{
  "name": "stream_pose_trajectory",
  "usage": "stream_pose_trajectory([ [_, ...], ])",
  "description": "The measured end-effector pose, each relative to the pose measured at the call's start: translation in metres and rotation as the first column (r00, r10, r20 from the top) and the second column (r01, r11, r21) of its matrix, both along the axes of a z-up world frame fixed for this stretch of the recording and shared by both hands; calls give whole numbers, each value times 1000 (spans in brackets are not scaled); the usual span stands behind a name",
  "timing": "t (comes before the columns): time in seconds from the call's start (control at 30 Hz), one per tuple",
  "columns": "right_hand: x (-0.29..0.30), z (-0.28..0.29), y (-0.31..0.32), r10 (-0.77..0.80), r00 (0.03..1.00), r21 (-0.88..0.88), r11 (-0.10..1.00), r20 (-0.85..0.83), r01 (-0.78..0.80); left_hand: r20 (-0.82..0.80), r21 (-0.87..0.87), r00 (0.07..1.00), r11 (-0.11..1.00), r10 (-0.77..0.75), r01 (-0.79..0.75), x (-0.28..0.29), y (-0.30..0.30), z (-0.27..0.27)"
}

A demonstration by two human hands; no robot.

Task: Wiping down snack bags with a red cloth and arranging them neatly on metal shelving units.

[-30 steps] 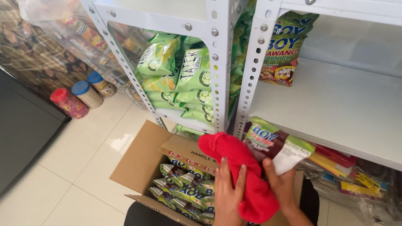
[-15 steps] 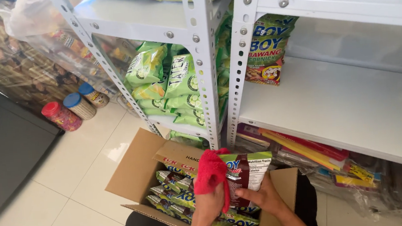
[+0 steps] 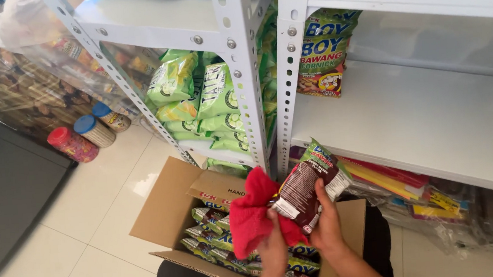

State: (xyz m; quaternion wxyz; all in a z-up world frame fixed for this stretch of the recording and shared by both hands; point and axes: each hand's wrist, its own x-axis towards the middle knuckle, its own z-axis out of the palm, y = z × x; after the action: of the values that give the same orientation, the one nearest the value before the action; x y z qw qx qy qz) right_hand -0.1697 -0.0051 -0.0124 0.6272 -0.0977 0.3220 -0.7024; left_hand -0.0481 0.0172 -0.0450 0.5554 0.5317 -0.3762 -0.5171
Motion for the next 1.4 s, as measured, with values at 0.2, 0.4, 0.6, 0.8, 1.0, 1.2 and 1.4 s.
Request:
stream_pose_trajectory([
  [0.2,15,8,9,-125,991,-132,983,40,129,-161,-152,982,981,97,-121,-18,7,-2],
  [0.4,6,-27,17,-102,991,-165,982,-90,86,-438,48,894,996,89,-75,-3,-4,-20],
  [0.6,-5,-7,15,-106,964,-279,960,-243,36,-12,115,1000,993,17,-16,-2,-5,6],
  [0.8,-10,-84,19,-329,628,-313,939,-705,141,246,-126,965,990,91,-62,-30,0,-19],
  [1.0,28,-61,65,-171,719,-348,932,-674,-104,-183,-372,972,904,151,-210,15,-9,34],
  [1.2,3,-40,35,-28,862,-287,948,-506,-138,282,-628,869,763,407,-154,-25,14,-6],
  [1.4,-4,-26,45,156,936,-326,909,-315,-261,446,-654,852,750,276,99,8,12,54],
])
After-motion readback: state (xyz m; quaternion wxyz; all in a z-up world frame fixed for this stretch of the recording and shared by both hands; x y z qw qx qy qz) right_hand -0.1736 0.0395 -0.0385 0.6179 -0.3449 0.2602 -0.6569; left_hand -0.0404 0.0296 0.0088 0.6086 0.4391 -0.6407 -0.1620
